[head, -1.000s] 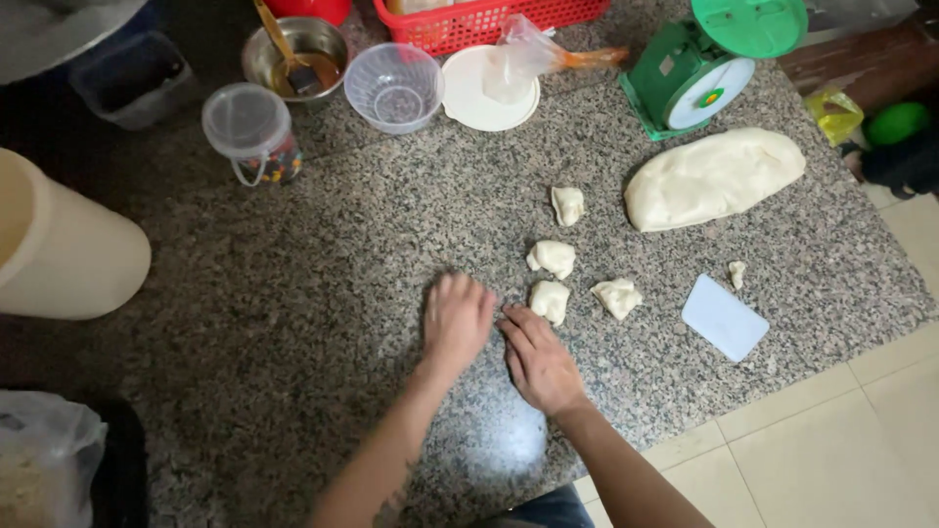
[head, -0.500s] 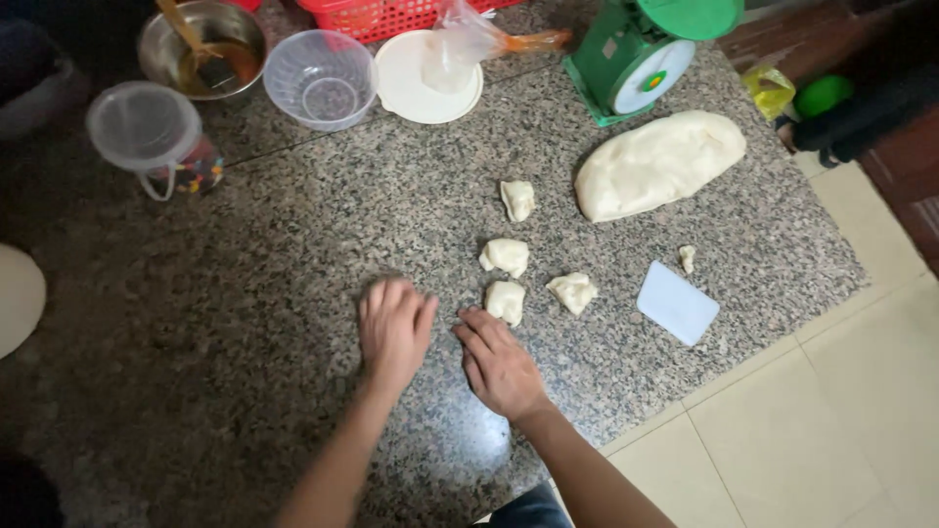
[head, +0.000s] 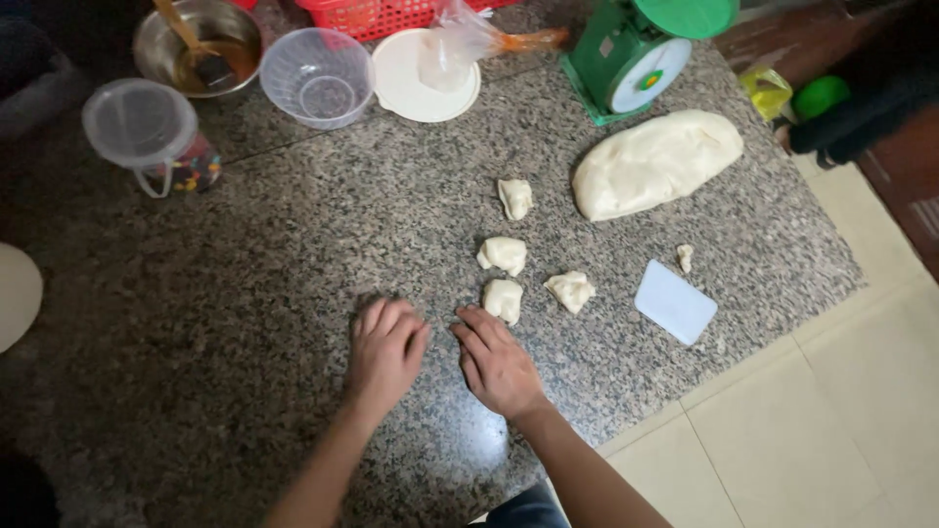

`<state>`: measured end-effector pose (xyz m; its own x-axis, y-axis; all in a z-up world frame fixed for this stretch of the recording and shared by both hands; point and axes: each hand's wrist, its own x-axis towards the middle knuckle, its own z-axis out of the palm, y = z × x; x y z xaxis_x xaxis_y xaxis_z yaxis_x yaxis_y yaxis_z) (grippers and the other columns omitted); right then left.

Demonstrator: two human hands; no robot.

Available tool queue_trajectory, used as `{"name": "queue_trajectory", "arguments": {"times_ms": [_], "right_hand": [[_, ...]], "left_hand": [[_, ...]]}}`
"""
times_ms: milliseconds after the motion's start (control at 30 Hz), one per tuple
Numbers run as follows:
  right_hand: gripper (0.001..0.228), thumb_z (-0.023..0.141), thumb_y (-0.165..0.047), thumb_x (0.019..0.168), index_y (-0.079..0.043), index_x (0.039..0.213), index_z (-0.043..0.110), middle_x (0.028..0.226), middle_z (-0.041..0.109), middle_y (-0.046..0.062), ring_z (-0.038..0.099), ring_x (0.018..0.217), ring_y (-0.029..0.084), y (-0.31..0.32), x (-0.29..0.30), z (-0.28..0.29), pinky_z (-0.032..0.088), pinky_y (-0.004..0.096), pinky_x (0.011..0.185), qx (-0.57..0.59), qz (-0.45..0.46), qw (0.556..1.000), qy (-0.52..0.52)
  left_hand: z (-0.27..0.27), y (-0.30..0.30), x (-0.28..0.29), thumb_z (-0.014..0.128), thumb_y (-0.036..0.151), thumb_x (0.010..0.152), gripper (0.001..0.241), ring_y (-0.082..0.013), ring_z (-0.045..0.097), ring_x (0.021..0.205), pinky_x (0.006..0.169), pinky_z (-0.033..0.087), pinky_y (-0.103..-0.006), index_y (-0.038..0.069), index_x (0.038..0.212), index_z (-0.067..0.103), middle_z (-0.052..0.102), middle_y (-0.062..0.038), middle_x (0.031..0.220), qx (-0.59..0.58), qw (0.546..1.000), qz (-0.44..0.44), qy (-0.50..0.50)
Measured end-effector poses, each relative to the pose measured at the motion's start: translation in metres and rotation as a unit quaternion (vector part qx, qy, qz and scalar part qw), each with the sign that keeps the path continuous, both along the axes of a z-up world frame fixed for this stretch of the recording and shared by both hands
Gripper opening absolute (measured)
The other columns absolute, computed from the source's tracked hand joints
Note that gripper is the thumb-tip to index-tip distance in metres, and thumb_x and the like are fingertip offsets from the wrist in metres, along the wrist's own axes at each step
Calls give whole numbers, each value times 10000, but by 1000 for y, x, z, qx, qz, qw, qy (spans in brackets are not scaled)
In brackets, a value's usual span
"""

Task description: Portioning and shaping dough using a scale and cutters at a bakery workstation.

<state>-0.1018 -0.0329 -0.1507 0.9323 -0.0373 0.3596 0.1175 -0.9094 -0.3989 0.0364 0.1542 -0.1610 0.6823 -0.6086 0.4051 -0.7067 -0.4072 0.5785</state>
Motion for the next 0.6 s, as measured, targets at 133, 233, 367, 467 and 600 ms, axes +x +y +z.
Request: {"name": "queue_trajectory", "arguments": {"times_ms": [133,233,367,467,600], "right_hand": [[357,541,-177,1179,-35,1452,721,1539,705,200,648,1507,439,0,3,2,524,556,1269,-4,11,1000,-10],[344,581,-141,1154,-20,1440,728,1529,712,213,657,1492,446,-1,4,1,536,564,1261,-9,12,1000,-12],[344,591,-125,1139,-23,1437,728,1520,715,214,655,1491,453,-1,3,2,540,574,1258,2,11,1000,-4],[369,635,-114,1092,-39,1446,710,1555,683,174,640,1494,413,6,1,8,530,522,1257,12,-8,1000,22],[385,682,-115,1055,-54,1434,709,1596,654,138,626,1500,371,8,3,10,520,461,1247,17,-33,998,46]], "left_hand": [[-60,11,73,863,371,1029,193,-361,721,1102,867,555,-517,211,955,785,703,-4,1110,-20,999,-29,-40],[-53,-20,87,889,306,970,172,-324,706,1054,861,557,-499,219,937,744,681,-17,1126,-27,992,64,-109],[-36,-25,24,802,287,1005,188,-341,674,1011,824,512,-513,203,876,694,653,-21,1020,-5,998,59,-30],[-59,4,35,824,321,1030,149,-269,648,1130,925,561,-428,220,939,762,703,14,1115,26,999,8,20],[-45,-8,99,886,233,955,129,-273,633,1078,952,540,-442,149,971,789,679,-28,1150,-27,990,105,-87]]}}
